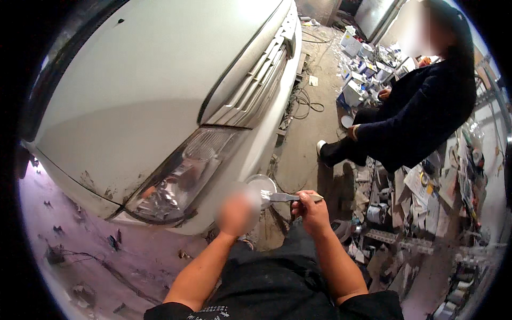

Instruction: The person applies a white substance from a cup onto the damaged body of a white car using a brush and a spreader tool, working on several areas across the rear and front bumper.

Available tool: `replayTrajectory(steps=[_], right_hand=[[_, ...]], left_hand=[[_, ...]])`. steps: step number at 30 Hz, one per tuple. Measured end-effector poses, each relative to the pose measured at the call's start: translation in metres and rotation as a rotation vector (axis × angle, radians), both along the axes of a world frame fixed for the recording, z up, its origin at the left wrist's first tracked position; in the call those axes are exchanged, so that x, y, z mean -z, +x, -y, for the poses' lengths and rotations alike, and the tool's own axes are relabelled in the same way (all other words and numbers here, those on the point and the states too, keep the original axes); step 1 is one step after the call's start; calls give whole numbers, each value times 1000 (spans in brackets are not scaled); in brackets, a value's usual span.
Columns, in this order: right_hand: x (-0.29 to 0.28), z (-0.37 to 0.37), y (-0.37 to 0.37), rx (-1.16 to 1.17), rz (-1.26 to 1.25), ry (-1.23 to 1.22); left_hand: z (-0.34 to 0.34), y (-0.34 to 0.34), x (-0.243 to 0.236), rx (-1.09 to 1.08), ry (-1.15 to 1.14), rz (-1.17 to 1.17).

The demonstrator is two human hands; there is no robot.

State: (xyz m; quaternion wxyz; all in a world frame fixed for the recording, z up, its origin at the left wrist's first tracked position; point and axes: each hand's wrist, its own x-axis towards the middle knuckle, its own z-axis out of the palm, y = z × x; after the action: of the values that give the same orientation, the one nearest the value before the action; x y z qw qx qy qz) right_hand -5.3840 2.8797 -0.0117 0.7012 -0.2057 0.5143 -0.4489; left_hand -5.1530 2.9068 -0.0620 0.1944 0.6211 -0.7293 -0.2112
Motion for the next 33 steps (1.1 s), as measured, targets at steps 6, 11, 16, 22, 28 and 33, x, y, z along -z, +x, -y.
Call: replayTrajectory(steps=[6,11,16,22,28,33], right_hand=[[41,83,-80,-186,11,-34],[67,138,-134,-260,186,49],[103,198,-177,-174,369,103],[185,299,-167,118,460,48],[229,395,-118,192,284,62],[250,426,-71,130,-110,-120]], left_hand=[[56,-70,9,-69,-305,25],[67,-105,48,-429,153,-433],[96,-141,31,-750,300,-813],[105,-151,3,-1040,292,-1222],[101,-163,-17,-1136,235,-1118],[86,-161,-20,-1388,103,-1103]])
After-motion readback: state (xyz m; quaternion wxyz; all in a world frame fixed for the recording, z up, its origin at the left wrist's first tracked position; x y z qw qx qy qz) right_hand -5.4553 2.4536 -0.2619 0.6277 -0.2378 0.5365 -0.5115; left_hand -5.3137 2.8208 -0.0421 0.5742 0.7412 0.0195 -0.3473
